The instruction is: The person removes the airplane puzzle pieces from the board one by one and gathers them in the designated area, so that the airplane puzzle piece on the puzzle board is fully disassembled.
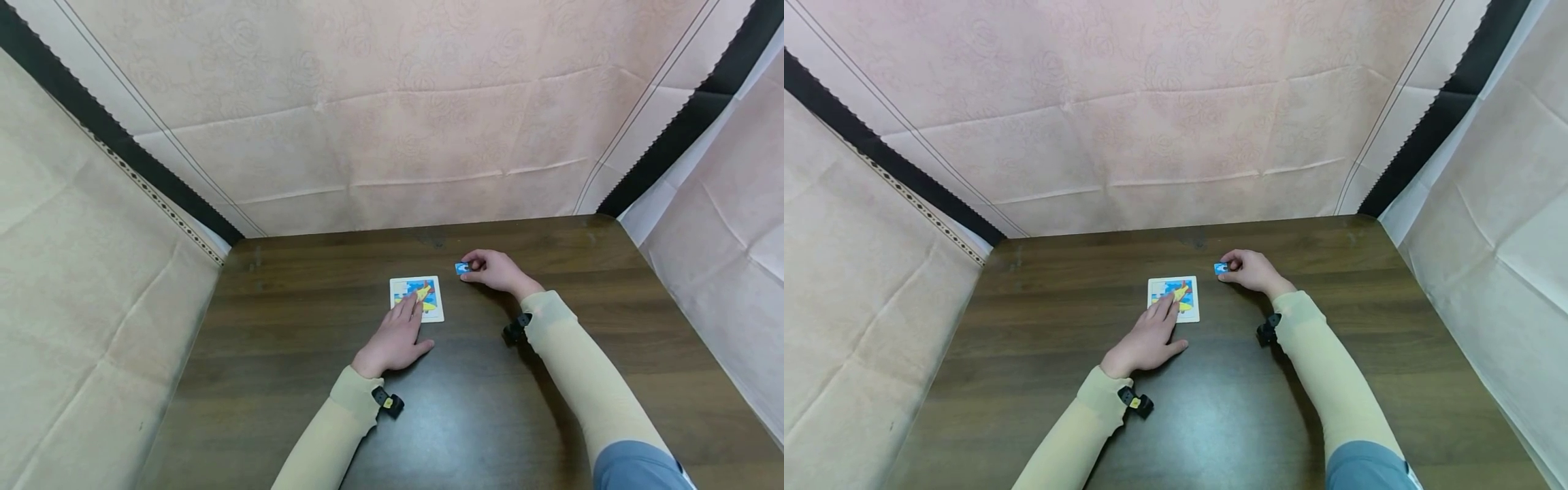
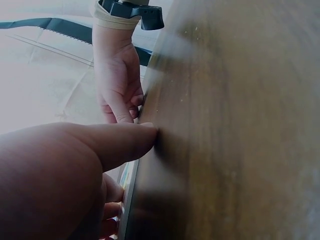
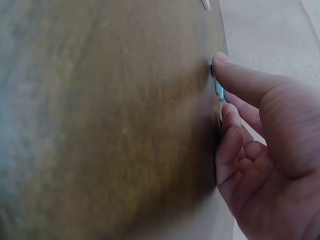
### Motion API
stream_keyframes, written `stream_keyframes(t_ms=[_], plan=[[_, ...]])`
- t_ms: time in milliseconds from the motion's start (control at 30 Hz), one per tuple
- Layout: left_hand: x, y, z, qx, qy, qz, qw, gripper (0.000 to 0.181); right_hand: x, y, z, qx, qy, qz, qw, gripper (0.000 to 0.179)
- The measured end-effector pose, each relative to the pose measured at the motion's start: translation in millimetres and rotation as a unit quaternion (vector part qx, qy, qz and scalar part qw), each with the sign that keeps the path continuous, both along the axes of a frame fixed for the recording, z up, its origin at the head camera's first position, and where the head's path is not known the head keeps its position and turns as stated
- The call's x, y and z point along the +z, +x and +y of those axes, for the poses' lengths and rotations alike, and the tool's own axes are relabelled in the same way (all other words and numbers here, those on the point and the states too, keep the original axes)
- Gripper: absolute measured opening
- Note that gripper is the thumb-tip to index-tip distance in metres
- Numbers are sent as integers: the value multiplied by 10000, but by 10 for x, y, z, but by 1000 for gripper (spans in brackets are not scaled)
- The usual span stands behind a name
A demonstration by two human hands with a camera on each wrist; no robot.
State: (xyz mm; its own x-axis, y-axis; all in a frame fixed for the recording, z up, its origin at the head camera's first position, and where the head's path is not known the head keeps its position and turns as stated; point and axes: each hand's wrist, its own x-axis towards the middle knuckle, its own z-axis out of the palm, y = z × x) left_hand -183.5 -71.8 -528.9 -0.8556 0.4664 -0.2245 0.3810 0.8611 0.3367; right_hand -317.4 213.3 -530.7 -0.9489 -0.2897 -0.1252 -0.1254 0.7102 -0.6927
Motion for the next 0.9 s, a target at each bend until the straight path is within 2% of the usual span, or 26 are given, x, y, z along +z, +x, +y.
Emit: stream_keyframes(t_ms=[267, 533, 900], plan=[[5, -4, -18, 3, 49, 21, 10000, 90, 40, 0, -11, 21, 10, -9, 10000, 40], [-37, 23, -22, -7, 37, -8, 10000, 91, -6, 61, -8, -114, -18, -45, 9999, 40], [-25, 21, -42, -67, -2, 71, 10000, 90, 2, 27, -29, -49, -63, 13, 10000, 40]])
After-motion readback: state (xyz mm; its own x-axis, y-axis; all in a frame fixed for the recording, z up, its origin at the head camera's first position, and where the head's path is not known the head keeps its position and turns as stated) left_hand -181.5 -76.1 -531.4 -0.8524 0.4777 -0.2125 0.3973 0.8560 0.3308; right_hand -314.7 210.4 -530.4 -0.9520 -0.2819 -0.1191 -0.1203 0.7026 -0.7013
